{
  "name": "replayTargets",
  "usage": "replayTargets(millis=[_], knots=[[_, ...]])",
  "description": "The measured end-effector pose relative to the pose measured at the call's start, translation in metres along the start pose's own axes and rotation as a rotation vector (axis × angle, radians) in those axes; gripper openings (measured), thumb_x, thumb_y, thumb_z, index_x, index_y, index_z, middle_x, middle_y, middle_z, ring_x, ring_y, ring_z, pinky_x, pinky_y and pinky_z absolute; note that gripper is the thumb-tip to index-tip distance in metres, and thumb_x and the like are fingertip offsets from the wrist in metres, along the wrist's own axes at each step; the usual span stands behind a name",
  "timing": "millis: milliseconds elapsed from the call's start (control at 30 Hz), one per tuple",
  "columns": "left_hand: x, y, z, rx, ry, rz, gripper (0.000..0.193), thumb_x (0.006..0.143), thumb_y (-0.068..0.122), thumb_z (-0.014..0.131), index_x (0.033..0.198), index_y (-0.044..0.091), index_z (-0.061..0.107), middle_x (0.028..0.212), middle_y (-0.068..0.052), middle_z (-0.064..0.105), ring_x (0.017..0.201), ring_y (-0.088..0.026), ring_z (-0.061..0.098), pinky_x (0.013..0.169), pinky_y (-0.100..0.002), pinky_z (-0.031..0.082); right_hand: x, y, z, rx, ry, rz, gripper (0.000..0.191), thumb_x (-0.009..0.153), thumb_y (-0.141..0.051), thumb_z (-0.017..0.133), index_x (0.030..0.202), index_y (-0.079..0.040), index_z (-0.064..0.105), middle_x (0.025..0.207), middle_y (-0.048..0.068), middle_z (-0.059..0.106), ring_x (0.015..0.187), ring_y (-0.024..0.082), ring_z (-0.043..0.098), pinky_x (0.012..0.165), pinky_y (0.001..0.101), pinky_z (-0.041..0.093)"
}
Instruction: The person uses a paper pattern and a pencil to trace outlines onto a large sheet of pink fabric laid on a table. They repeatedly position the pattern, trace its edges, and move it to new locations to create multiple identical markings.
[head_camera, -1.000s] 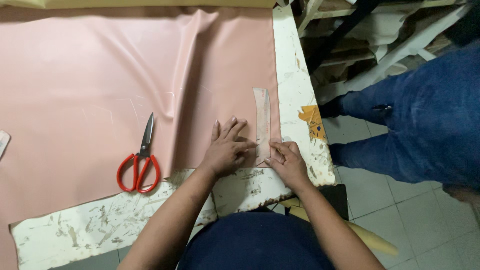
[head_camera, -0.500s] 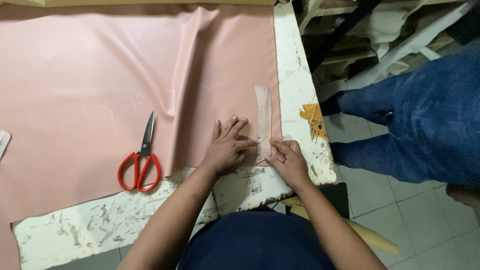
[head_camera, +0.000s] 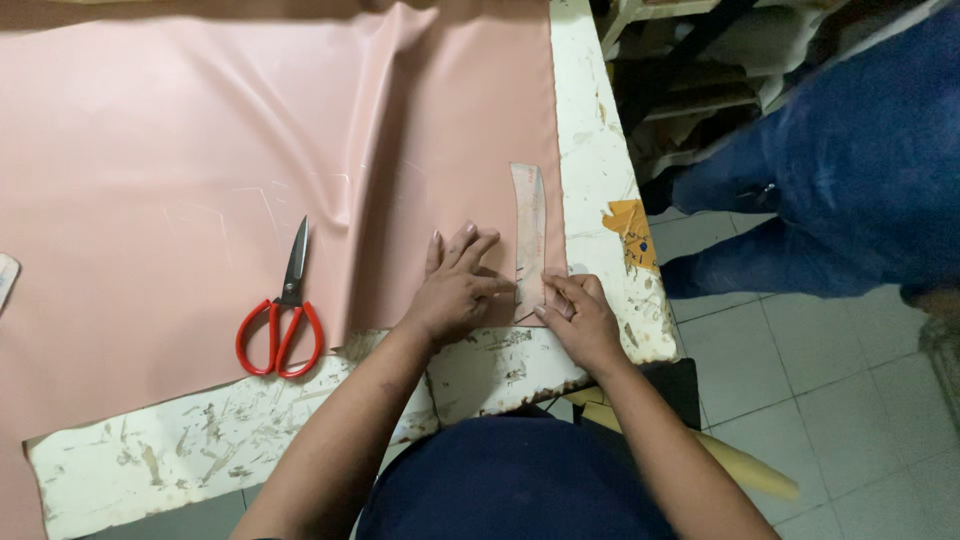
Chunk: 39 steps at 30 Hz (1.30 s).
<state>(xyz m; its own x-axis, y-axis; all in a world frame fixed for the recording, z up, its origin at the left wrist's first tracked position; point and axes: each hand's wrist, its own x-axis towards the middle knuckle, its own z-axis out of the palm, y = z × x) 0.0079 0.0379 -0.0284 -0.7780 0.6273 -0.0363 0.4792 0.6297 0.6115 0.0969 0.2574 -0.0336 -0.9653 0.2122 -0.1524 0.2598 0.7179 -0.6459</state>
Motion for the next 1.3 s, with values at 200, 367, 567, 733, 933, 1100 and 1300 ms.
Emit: replayTargets(millis=[200,367,567,733,933,1100,1300], knots=[[0.001,0.001,-0.004,-0.021,-0.034,-0.006,0.025,0.091,0.032,0.061,0.105,0.036,0.081,0.164,-0.003,0.031,0.157,-0.029,0.01,0.124,-0.055,-0.009,-0.001,0.0,-0.001,0.029,-0.006,0.03,0.049,0.082,-0.026,0.08,0.13,-0.022,0.07,0.11,0.004,0.055,0.083,0.017,0.059,0.079,0.0297,0.053],[0.001,0.002,-0.004,0.001,-0.039,-0.004,0.028,0.092,0.029,0.059,0.106,0.038,0.081,0.165,-0.003,0.031,0.157,-0.029,0.01,0.124,-0.055,-0.009,-0.002,0.001,0.0,0.032,0.016,0.002,0.048,0.083,-0.025,0.08,0.13,-0.021,0.07,0.109,0.004,0.056,0.083,0.017,0.058,0.079,0.0297,0.053],[0.002,0.003,-0.006,-0.01,-0.053,-0.024,0.025,0.09,0.035,0.061,0.106,0.038,0.081,0.165,-0.002,0.03,0.157,-0.027,0.009,0.124,-0.053,-0.01,-0.001,0.002,0.001,0.048,0.055,-0.047,0.045,0.082,-0.024,0.081,0.124,-0.015,0.069,0.11,0.003,0.056,0.087,0.015,0.059,0.08,0.0297,0.053],[0.002,0.003,-0.004,-0.015,-0.056,-0.035,0.024,0.091,0.039,0.062,0.106,0.039,0.08,0.165,-0.002,0.029,0.157,-0.027,0.008,0.123,-0.051,-0.012,-0.001,0.0,0.001,0.027,0.01,0.022,0.042,0.083,-0.024,0.081,0.122,-0.015,0.07,0.109,0.003,0.056,0.085,0.016,0.06,0.08,0.0305,0.053],[0.001,0.0,-0.001,0.005,-0.032,-0.023,0.027,0.089,0.032,0.061,0.104,0.04,0.081,0.166,0.0,0.032,0.158,-0.027,0.011,0.125,-0.053,-0.01,-0.001,0.003,0.002,0.007,0.017,0.042,0.041,0.082,-0.024,0.081,0.121,-0.015,0.071,0.113,0.005,0.058,0.092,0.019,0.063,0.084,0.0309,0.054],[-0.002,0.003,-0.005,0.043,0.009,0.019,0.034,0.078,0.026,0.064,0.105,0.037,0.082,0.164,-0.002,0.034,0.157,-0.03,0.013,0.124,-0.057,-0.006,-0.003,0.006,0.005,0.102,0.235,0.007,0.04,0.088,-0.023,0.078,0.122,-0.004,0.067,0.113,0.01,0.064,0.101,0.02,0.069,0.082,0.03,0.058],[-0.003,0.009,-0.003,0.07,-0.049,-0.019,0.03,0.078,0.049,0.074,0.098,0.027,0.075,0.159,-0.007,0.033,0.154,-0.035,0.012,0.119,-0.066,-0.002,-0.003,-0.001,0.009,0.225,0.093,0.367,0.044,0.087,-0.02,0.076,0.124,0.0,0.064,0.079,0.005,0.07,0.064,0.018,0.067,0.061,0.0286,0.055]])
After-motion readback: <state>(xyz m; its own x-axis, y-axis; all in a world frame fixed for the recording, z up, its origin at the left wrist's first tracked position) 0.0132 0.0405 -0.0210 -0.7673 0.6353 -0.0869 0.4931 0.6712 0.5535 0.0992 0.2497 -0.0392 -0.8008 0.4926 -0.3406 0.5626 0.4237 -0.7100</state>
